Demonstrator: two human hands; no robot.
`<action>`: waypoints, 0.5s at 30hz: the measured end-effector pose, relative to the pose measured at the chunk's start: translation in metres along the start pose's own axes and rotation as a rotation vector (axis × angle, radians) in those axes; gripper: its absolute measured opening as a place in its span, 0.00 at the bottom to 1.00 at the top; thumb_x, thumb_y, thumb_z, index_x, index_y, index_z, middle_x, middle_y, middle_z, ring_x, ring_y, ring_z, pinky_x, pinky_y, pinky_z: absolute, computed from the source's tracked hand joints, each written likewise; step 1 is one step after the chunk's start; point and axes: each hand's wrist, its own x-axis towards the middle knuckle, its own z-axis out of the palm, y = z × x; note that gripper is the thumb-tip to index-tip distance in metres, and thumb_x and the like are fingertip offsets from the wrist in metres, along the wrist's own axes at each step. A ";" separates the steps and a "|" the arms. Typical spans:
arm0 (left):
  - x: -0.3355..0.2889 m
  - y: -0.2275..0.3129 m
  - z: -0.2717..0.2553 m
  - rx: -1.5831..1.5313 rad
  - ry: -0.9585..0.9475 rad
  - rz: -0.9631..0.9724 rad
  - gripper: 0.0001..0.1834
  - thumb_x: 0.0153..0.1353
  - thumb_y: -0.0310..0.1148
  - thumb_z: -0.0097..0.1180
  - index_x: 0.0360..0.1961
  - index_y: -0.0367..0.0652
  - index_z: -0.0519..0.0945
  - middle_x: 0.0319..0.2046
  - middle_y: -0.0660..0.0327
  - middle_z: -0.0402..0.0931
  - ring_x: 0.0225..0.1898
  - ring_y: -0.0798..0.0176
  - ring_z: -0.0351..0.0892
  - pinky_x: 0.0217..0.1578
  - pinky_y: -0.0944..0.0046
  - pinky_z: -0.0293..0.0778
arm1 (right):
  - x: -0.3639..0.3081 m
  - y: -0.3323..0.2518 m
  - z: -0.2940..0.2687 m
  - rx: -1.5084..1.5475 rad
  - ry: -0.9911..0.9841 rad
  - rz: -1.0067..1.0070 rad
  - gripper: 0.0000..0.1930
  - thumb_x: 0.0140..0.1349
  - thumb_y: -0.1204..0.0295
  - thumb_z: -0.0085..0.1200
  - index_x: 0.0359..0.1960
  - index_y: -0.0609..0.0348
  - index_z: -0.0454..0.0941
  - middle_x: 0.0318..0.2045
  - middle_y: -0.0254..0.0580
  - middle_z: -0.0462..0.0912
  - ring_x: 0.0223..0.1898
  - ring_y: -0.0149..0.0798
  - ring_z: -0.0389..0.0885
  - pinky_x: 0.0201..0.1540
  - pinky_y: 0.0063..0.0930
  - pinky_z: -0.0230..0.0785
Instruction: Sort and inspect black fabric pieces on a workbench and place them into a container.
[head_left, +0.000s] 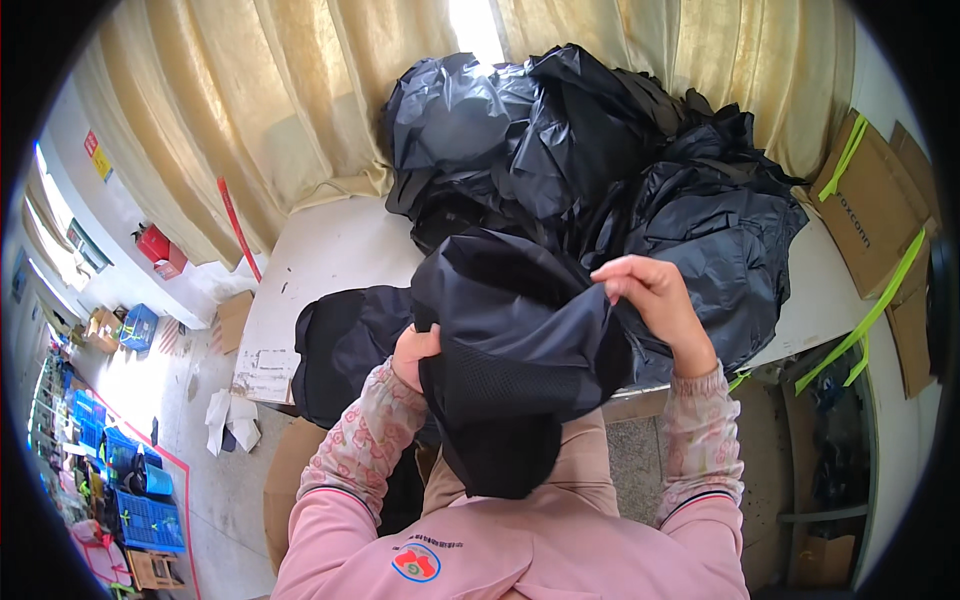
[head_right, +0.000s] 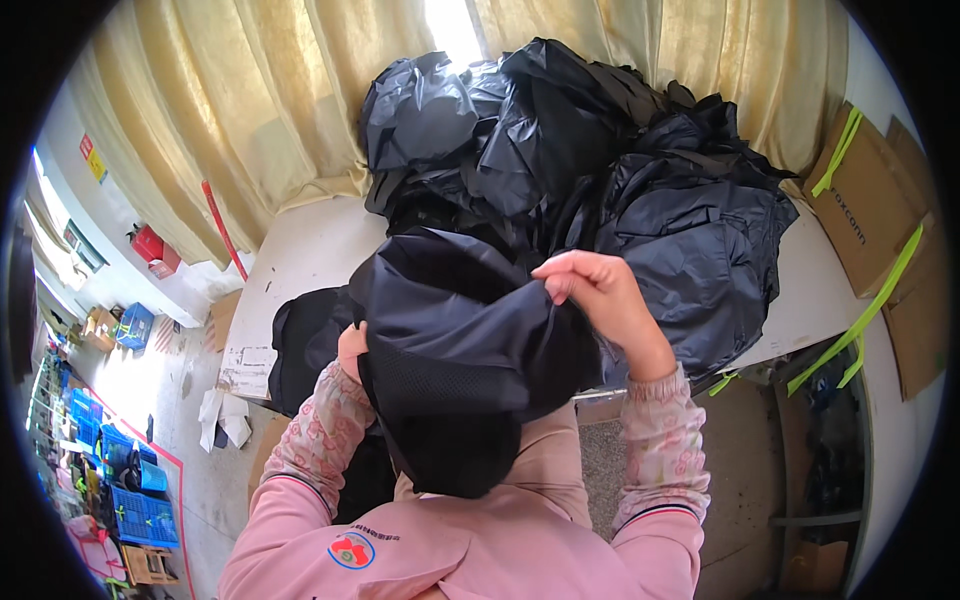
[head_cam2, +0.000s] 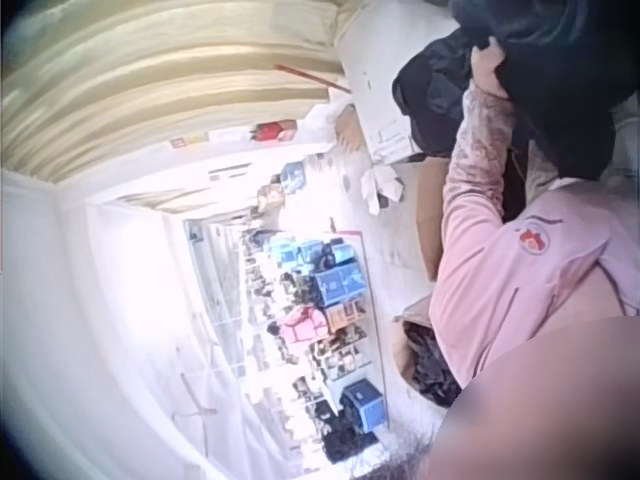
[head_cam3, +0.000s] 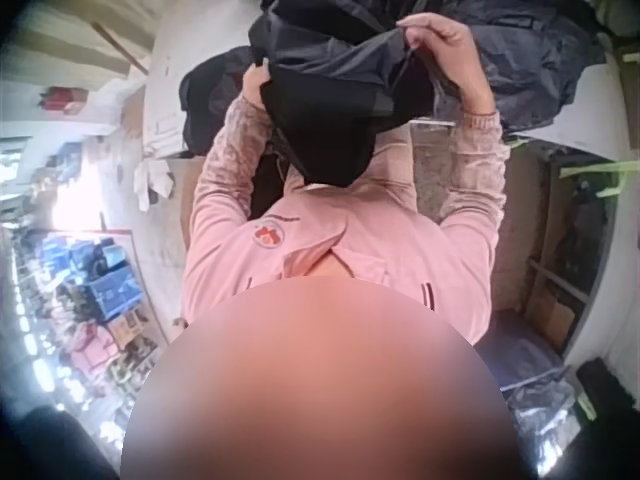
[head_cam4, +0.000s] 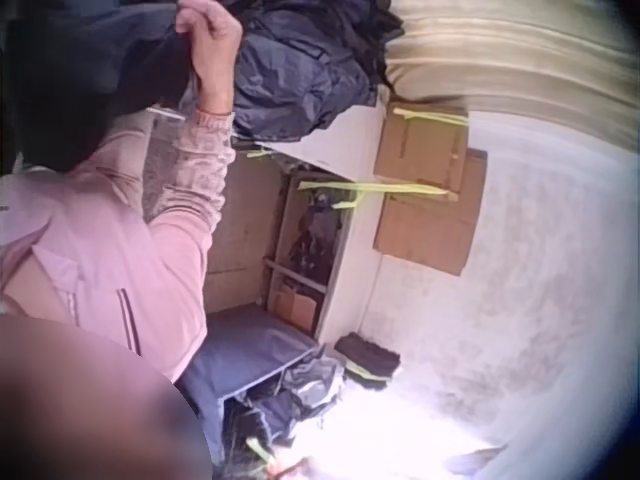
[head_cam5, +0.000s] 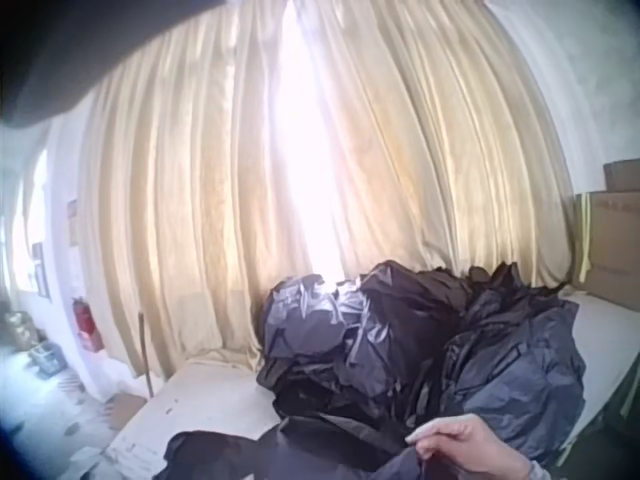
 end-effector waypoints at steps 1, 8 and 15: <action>-0.001 -0.001 -0.002 -0.074 -0.014 0.006 0.21 0.66 0.36 0.55 0.55 0.33 0.74 0.51 0.51 0.78 0.50 0.51 0.80 0.54 0.52 0.75 | -0.004 0.012 -0.007 -0.002 0.001 0.002 0.13 0.56 0.85 0.53 0.42 0.64 0.82 0.35 0.42 0.85 0.36 0.30 0.82 0.40 0.22 0.72; 0.009 0.017 0.047 0.096 0.190 -0.073 0.22 0.67 0.39 0.54 0.55 0.33 0.74 0.50 0.51 0.78 0.49 0.52 0.81 0.53 0.53 0.76 | -0.006 -0.094 0.047 -0.521 0.451 -0.303 0.16 0.56 0.73 0.62 0.47 0.62 0.79 0.41 0.48 0.82 0.40 0.46 0.82 0.44 0.36 0.74; 0.030 -0.002 0.070 0.251 0.166 0.006 0.20 0.69 0.39 0.53 0.58 0.41 0.71 0.51 0.61 0.75 0.50 0.66 0.77 0.53 0.63 0.73 | 0.006 -0.068 0.093 -0.646 0.221 -0.423 0.18 0.53 0.73 0.64 0.46 0.61 0.77 0.32 0.43 0.77 0.34 0.47 0.79 0.36 0.38 0.72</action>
